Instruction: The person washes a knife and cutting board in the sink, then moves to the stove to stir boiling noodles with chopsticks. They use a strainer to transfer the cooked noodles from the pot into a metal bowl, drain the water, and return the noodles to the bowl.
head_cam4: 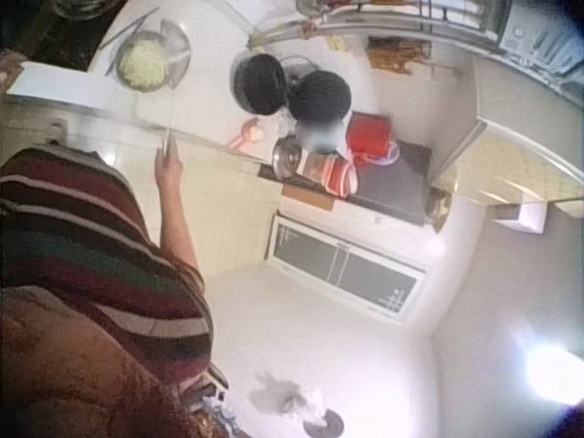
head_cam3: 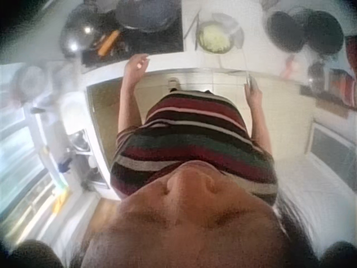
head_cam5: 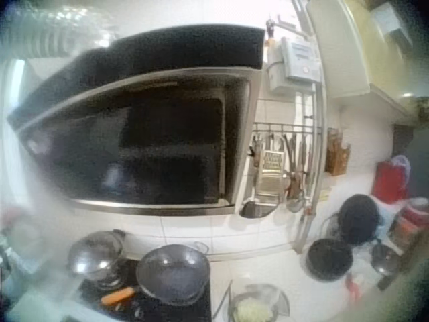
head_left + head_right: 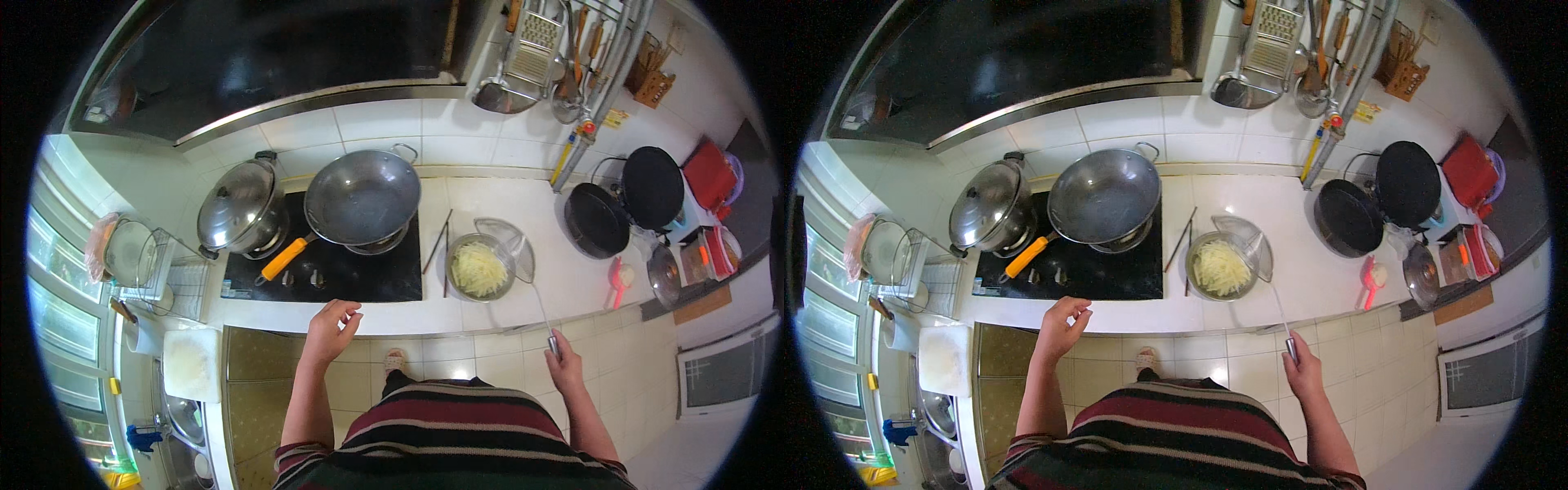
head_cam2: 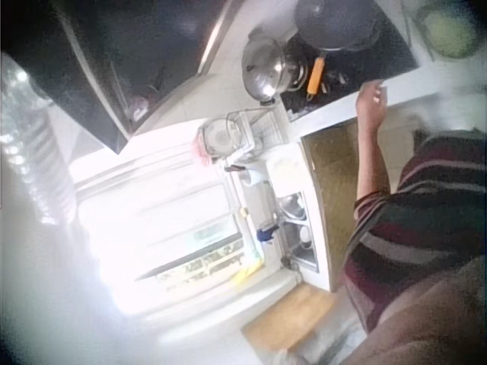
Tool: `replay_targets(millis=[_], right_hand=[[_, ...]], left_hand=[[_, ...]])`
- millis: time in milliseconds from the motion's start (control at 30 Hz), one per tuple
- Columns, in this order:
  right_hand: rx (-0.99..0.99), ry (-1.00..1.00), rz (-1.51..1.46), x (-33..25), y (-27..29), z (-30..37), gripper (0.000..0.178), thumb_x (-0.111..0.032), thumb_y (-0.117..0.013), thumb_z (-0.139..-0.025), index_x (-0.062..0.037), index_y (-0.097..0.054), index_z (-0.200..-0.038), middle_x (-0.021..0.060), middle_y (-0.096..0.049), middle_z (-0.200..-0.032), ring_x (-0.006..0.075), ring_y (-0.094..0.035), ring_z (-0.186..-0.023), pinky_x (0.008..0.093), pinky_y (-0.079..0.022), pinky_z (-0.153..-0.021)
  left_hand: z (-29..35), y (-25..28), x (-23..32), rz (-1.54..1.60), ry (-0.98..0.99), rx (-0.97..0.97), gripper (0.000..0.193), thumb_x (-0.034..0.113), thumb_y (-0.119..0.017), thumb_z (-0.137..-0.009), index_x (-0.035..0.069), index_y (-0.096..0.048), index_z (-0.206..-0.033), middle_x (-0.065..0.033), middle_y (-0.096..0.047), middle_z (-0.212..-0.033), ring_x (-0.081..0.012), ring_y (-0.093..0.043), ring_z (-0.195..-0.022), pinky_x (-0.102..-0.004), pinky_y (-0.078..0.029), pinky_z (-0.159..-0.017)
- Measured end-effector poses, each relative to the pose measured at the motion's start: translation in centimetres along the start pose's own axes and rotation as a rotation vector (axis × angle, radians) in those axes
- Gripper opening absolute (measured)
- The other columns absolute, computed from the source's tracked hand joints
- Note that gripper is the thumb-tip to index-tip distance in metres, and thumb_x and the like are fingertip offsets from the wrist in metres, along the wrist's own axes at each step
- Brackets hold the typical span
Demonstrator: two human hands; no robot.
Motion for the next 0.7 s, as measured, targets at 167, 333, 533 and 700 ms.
replay_targets(millis=[167, 333, 533, 700], right_hand=[[-0.083, 0.069, -0.277, -8.1, -1.1, -5.9, 0.045, -0.011, -0.059, -0.082, -0.0102, -0.046, -0.125, 0.0085, -0.061, -0.085, 0.0120, -0.057, -0.071, 0.0251, -0.046, -0.068], [-0.206, 0.331, -0.111, -15.2, -8.1, -14.1, 0.043, -0.017, -0.058, -0.082, -0.0126, -0.047, -0.124, 0.0160, -0.062, -0.090, 0.0262, -0.062, -0.075, 0.0328, -0.049, -0.068], [-0.175, 0.553, 0.194, -19.8, -14.5, -20.4, 0.040, -0.024, -0.055, -0.084, -0.0194, -0.047, -0.123, 0.0164, -0.059, -0.080, 0.0346, -0.058, -0.067, 0.0436, -0.047, -0.059], [-0.221, 0.557, 0.245, -22.2, -17.0, -22.7, 0.040, -0.025, -0.053, -0.085, -0.0230, -0.045, -0.123, 0.0150, -0.059, -0.084, 0.0335, -0.059, -0.068, 0.0428, -0.048, -0.059]], left_hand=[[-0.2, 3.3, -3.2, -0.088, 0.032, 0.150, 0.014, 0.006, -0.063, -0.076, 0.003, -0.061, -0.090, -0.0089, -0.059, -0.076, -0.0191, -0.054, -0.062, -0.0278, -0.045, -0.055], [-0.6, 6.8, -6.6, -0.156, 0.173, 0.200, 0.013, 0.005, -0.064, -0.075, 0.003, -0.060, -0.088, -0.0091, -0.058, -0.076, -0.0215, -0.056, -0.065, -0.0300, -0.046, -0.058], [-1.1, 10.2, -10.0, -0.411, 0.082, 0.325, 0.014, 0.004, -0.064, -0.074, 0.004, -0.060, -0.087, -0.0126, -0.059, -0.089, -0.0303, -0.056, -0.083, -0.0370, -0.046, -0.074], [-1.3, 11.3, -13.5, -0.379, 0.139, 0.327, 0.016, 0.005, -0.065, -0.072, 0.003, -0.059, -0.087, -0.0135, -0.058, -0.092, -0.0318, -0.056, -0.088, -0.0379, -0.045, -0.078]])
Point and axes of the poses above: each hand's wrist, its own z-axis away from the middle knuckle, its own y-axis out of the back of the hand, x = y × z, the point moved 5 cm from there along -z, towards the middle knuckle
